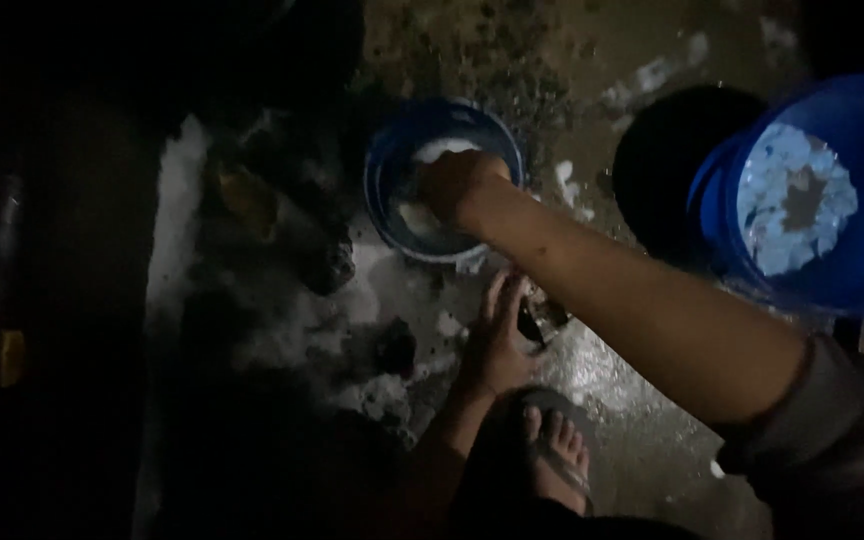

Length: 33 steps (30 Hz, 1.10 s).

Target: Scrubbing and cleaning small mechanical components with a brush and soapy water.

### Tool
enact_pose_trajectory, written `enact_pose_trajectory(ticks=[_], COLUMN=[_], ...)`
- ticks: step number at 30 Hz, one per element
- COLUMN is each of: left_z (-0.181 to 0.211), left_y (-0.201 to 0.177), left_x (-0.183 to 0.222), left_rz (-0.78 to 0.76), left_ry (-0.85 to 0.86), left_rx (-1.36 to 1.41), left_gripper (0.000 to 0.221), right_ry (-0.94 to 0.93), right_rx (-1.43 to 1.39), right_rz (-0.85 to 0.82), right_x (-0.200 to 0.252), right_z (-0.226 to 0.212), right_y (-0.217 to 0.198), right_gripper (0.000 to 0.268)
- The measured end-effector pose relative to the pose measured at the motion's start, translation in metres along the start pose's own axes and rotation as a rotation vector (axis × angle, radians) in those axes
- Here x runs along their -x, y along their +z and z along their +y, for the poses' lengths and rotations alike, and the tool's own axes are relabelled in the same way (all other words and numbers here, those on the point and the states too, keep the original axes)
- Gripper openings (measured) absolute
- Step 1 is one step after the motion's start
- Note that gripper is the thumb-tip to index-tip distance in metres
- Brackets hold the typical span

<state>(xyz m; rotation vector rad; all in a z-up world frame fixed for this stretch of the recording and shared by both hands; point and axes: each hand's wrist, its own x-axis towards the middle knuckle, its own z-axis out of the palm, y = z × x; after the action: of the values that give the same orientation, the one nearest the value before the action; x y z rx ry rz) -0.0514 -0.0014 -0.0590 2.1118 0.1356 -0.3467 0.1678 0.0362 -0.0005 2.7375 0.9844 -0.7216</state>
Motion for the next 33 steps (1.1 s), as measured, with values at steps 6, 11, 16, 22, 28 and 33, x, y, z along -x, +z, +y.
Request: enact_pose_trajectory(ticks=[6, 11, 16, 22, 28, 33], left_z=[-0.007, 0.002, 0.007, 0.02, -0.043, -0.02], left_y=[0.006, 0.017, 0.026, 0.015, 0.087, 0.103], left_x=[0.006, -0.004, 0.0, -0.007, -0.022, -0.03], left_rz=[0.293, 0.389, 0.41, 0.214, 0.342, 0.613], left_ry=[0.226, 0.106, 0.143, -0.244, -0.147, -0.216], left_rx=[0.113, 0.266, 0.371, 0.741, 0.921, 0.625], left_gripper=[0.101, 0.067, 0.068, 0.05, 0.078, 0.052], right_ry=[0.159, 0.042, -0.036, 0.289, 0.696, 0.737], right_rx=[-0.054, -0.086, -0.204, -0.83, -1.502, -1.036], right_rz=[-0.222, -0.398, -0.091, 0.019, 0.275, 0.501], right_x=[0.058, 0.048, 0.133, 0.288, 0.316, 0.33], right_z=[-0.01, 0.001, 0.053, 0.087, 0.039, -0.023], right_y=[-0.094, -0.059, -0.079, -0.014, 0.206, 0.267], right_gripper=[0.035, 0.038, 0.018, 0.052, 0.033, 0.032])
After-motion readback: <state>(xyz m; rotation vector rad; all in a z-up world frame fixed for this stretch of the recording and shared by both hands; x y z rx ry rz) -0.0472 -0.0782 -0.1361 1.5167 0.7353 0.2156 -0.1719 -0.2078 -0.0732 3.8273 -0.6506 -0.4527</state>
